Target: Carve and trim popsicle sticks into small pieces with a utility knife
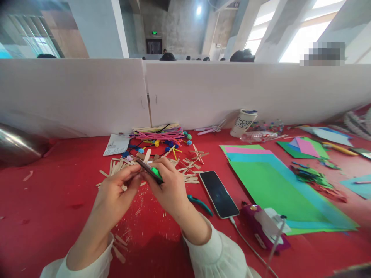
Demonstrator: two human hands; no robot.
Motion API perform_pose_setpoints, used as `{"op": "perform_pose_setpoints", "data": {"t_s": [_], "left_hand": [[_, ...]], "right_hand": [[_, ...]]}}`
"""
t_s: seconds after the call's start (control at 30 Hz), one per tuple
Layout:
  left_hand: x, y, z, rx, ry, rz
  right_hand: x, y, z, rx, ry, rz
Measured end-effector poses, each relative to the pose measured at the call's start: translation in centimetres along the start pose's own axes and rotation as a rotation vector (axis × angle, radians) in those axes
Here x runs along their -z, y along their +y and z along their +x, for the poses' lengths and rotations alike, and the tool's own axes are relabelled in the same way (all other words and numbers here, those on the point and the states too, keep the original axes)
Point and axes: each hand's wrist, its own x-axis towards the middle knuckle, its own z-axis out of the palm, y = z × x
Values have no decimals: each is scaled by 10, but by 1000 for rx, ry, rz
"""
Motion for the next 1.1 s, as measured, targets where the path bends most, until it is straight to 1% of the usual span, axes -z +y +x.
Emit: {"op": "perform_pose_setpoints", "data": {"t_s": [0.17, 0.37, 0.6, 0.87, 1.1], "left_hand": [[0, -1, -1, -36, -27, 52], [0, 0, 0, -80, -17, 97], [0, -3, -1, -55, -58, 95], [-1, -3, 0, -21, -15, 63], [2, -5, 1, -73, -72, 107]], "right_hand": [[4, 1, 2, 1, -37, -27], [7, 3, 3, 14, -63, -38], [6, 4, 5, 58, -71, -52], [5, 5, 3, 17, -50, -83], [9, 5, 5, -5, -120, -56]]}}
